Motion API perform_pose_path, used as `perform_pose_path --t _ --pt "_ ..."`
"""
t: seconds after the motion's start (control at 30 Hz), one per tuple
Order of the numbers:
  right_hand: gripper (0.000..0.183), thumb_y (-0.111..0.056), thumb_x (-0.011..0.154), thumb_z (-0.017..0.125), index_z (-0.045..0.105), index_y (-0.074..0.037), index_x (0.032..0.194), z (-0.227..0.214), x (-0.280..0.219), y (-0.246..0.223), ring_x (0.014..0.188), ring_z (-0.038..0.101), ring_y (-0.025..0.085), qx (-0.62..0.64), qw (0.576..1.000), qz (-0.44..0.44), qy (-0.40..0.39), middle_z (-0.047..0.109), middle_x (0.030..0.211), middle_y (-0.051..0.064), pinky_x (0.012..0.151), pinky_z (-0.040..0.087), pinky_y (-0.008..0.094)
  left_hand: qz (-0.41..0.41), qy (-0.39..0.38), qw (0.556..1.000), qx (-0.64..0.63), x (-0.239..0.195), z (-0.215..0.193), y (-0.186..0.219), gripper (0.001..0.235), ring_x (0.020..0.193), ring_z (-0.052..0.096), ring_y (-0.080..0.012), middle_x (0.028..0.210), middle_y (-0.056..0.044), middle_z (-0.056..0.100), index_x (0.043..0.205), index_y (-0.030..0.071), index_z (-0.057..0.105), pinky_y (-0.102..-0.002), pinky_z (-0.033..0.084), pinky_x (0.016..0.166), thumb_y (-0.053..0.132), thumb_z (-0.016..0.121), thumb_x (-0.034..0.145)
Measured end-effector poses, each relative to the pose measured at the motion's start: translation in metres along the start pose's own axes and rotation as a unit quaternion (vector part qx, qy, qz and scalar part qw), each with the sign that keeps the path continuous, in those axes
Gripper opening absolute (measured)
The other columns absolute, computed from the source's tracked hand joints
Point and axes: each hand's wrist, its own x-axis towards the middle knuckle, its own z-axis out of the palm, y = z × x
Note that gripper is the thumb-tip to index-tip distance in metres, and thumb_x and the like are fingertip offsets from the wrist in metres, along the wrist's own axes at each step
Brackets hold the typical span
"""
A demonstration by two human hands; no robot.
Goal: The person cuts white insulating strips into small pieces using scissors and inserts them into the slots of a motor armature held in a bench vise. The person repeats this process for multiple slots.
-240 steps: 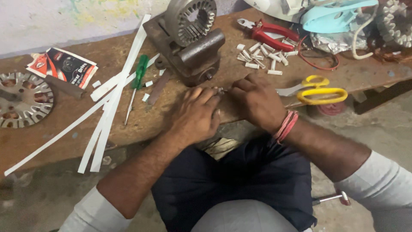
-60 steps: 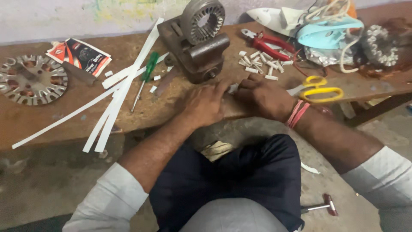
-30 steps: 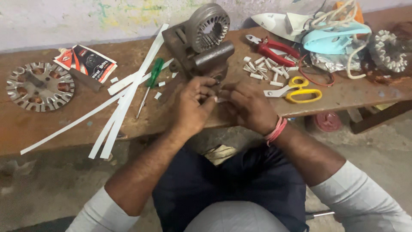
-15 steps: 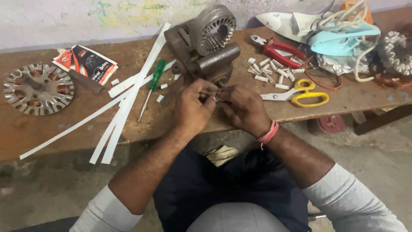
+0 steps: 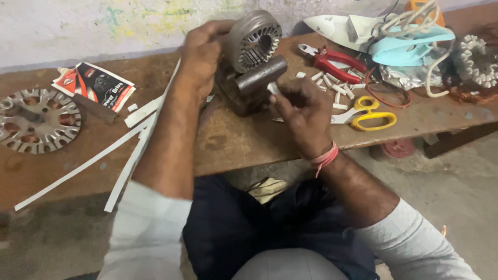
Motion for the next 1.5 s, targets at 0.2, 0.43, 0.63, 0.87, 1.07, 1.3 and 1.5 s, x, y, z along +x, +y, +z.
perform_pose_path --t 0.2,0.43,0.63,0.87,1.07,1.3,1.5 --pt "0.014 0.0 0.093 0.08 0.069 0.001 0.101 0.019 0.029 -0.01 0.076 0.061 0.006 -0.092 0.992 -0.07 0.058 0.067 0.088 0.002 0.068 0.052 0.024 -0.114 -0.055 0.987 -0.098 0.029 -0.011 -0.021 0.083 0.094 0.071 -0.0177 0.108 -0.008 0.073 0.127 -0.001 0.064 -0.034 0.062 0.082 0.049 0.096 0.068" --pt "0.011 0.002 0.096 0.077 0.068 0.003 0.101 0.031 0.033 -0.013 0.075 0.057 0.005 -0.092 0.991 -0.056 0.077 0.061 0.087 0.004 0.066 0.049 0.024 -0.087 -0.105 0.983 -0.127 0.017 -0.008 -0.027 0.086 0.09 0.07 -0.015 0.107 -0.008 0.071 0.129 -0.006 0.063 -0.03 0.061 0.079 0.049 0.095 0.071" --pt "0.007 0.003 0.095 0.073 0.067 0.002 0.098 0.035 0.035 -0.011 0.078 0.064 0.005 -0.015 0.997 -0.009 0.078 0.067 0.09 0.002 0.068 0.054 0.022 -0.053 -0.162 0.975 -0.142 0.015 0.007 -0.014 0.075 0.086 0.072 -0.0111 0.102 -0.006 0.073 0.12 -0.003 0.066 -0.026 0.061 0.076 0.05 0.088 0.073" --pt "0.004 0.003 0.094 0.07 0.067 0.002 0.092 0.034 0.042 -0.017 0.069 0.065 0.006 0.027 0.996 0.064 0.062 0.069 0.083 0.004 0.059 0.053 0.023 -0.085 -0.125 0.981 -0.122 0.013 0.013 -0.005 0.027 0.059 0.06 -0.0062 0.084 -0.003 0.07 0.108 0.0 0.069 -0.021 0.045 0.046 0.015 0.073 0.087" --pt "0.006 0.002 0.094 0.07 0.065 0.002 0.09 0.036 0.044 -0.022 0.068 0.064 0.006 0.003 0.996 0.07 0.045 0.068 0.08 0.003 0.059 0.053 0.023 -0.077 -0.127 0.981 -0.122 0.014 0.012 -0.006 0.025 0.067 0.064 -0.0078 0.087 -0.004 0.071 0.108 0.0 0.071 -0.023 0.051 0.055 0.014 0.074 0.087" --pt "0.008 -0.001 0.09 0.076 0.07 -0.001 0.096 0.03 0.047 -0.034 0.076 0.068 0.023 -0.219 0.971 -0.096 0.016 0.066 0.089 0.011 0.068 0.053 0.035 -0.077 -0.129 0.98 -0.131 0.014 0.012 -0.009 0.026 0.074 0.068 -0.0106 0.09 -0.004 0.072 0.106 0.002 0.072 -0.027 0.058 0.064 0.018 0.077 0.086" --pt "0.014 -0.005 0.086 0.081 0.074 -0.005 0.099 0.024 0.05 -0.042 0.08 0.067 0.031 -0.3 0.945 -0.132 -0.026 0.065 0.09 0.013 0.07 0.052 0.041 -0.082 -0.126 0.979 -0.138 0.014 0.013 -0.01 0.028 0.077 0.07 -0.0121 0.091 -0.005 0.073 0.105 0.002 0.073 -0.029 0.06 0.07 0.021 0.081 0.086"
